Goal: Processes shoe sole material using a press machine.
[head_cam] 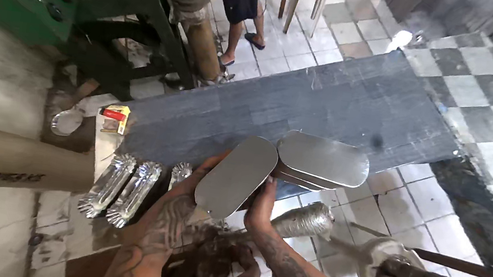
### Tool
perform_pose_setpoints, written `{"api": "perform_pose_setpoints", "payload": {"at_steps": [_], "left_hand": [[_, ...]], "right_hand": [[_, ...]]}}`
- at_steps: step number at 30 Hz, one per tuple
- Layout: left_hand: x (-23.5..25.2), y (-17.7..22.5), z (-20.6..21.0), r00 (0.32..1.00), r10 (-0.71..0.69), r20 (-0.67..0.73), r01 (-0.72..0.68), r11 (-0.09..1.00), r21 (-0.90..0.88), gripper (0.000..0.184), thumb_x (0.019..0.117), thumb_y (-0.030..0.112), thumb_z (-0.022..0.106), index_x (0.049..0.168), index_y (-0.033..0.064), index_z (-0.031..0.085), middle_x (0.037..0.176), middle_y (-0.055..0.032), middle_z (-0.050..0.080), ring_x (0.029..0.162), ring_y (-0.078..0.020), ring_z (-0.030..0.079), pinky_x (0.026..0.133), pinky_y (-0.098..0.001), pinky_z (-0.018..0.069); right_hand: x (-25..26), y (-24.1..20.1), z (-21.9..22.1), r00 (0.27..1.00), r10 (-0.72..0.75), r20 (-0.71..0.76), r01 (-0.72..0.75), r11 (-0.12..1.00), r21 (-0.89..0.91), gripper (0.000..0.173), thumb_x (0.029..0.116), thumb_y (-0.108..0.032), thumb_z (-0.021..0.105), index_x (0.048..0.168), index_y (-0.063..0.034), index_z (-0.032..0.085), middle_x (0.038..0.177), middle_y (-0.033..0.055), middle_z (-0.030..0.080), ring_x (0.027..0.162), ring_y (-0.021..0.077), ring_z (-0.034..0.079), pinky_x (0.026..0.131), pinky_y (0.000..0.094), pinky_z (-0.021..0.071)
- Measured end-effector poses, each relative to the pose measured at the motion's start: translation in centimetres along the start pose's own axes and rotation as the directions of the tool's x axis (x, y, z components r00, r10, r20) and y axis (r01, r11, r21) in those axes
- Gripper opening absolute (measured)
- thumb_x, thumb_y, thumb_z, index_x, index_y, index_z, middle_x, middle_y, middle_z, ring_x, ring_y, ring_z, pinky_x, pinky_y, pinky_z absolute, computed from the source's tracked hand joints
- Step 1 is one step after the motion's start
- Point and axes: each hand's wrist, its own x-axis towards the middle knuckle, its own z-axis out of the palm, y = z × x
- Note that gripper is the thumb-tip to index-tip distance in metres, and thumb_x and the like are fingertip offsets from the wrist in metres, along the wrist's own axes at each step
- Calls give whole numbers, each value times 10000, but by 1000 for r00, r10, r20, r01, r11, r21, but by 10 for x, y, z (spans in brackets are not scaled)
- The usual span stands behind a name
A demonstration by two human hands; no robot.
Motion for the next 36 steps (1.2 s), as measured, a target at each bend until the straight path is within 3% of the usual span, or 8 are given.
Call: {"api": "perform_pose_setpoints", "payload": {"at_steps": [3, 5, 8, 11, 17, 26, 33, 36], "left_hand": [[40, -7, -4, 997, 9, -73, 2, 989, 149, 440, 1088, 238, 432, 1495, 82, 490, 1489, -46, 547, 1326, -80, 532, 1123, -261, 435], [104, -63, -39, 986, 132, -100, -105, 964, 243, 596, 1067, 488, 468, 1450, 36, 529, 1435, -177, 580, 1266, -243, 601, 1011, -454, 529], [110, -29, -49, 949, -22, -314, 109, 959, 262, 572, 1044, 518, 507, 1417, 85, 549, 1398, -116, 594, 1258, -233, 573, 1043, -526, 475], [72, 40, 3, 874, 214, -436, 59, 845, 532, 352, 1069, 362, 501, 930, 67, 634, 744, -28, 575, 642, -114, 550, 596, -350, 494], [92, 58, 98, 911, -352, -214, 356, 413, 838, 474, 944, 464, 692, 1224, 84, 650, 1046, -157, 702, 998, -349, 682, 872, -596, 538], [110, 50, 35, 828, -508, 237, 320, 775, 545, 345, 982, 264, 683, 1282, 114, 601, 910, -39, 677, 743, -102, 633, 680, -297, 546], [99, 48, 54, 949, -311, 44, 178, 647, 741, 530, 983, 184, 662, 1477, 159, 474, 1065, -141, 716, 877, -257, 715, 782, -499, 600], [51, 66, 94, 995, -28, -95, 94, 559, 824, 409, 1024, 164, 517, 1427, 95, 540, 1003, -159, 696, 881, -297, 692, 770, -538, 572]], "right_hand": [[-41, -65, -64, 918, -188, 348, 266, 945, -191, 536, 1067, -196, 452, 1499, 108, 360, 1475, 241, 497, 1330, 198, 539, 1118, 364, 451], [-27, -123, -98, 474, -542, 693, 846, 499, -188, 394, 1081, -296, 497, 1303, 17, 588, 1286, 105, 664, 1255, 109, 595, 1082, 304, 476], [37, -214, -86, -107, -350, 931, 957, -291, 0, 563, 1015, -592, 515, 1133, -68, 685, 1069, 108, 728, 1086, 237, 682, 1122, 450, 443], [85, -233, -65, 0, 125, 992, 955, -294, 37, 605, 982, -612, 548, 1184, -65, 708, 1099, 92, 734, 1109, 249, 680, 1211, 538, 334], [101, -246, -63, 32, 208, 977, 989, 135, -62, 474, 1093, -404, 401, 1180, -66, 722, 1157, 42, 735, 1223, 145, 635, 1266, 480, 260], [114, -244, -63, -23, 143, 989, 976, 217, -8, 411, 1081, -363, 469, 1123, -60, 744, 1089, 33, 747, 1145, 123, 667, 1250, 472, 294], [102, -235, -70, -67, 50, 996, 994, -84, 71, 271, 896, -228, 602, 1032, -40, 741, 1075, 80, 745, 1112, 239, 686, 1197, 503, 366], [60, -242, -82, -103, -120, 987, 957, -284, 65, 304, 939, -195, 523, 1077, -12, 722, 1100, 152, 731, 1080, 340, 689, 951, 517, 548]]}}
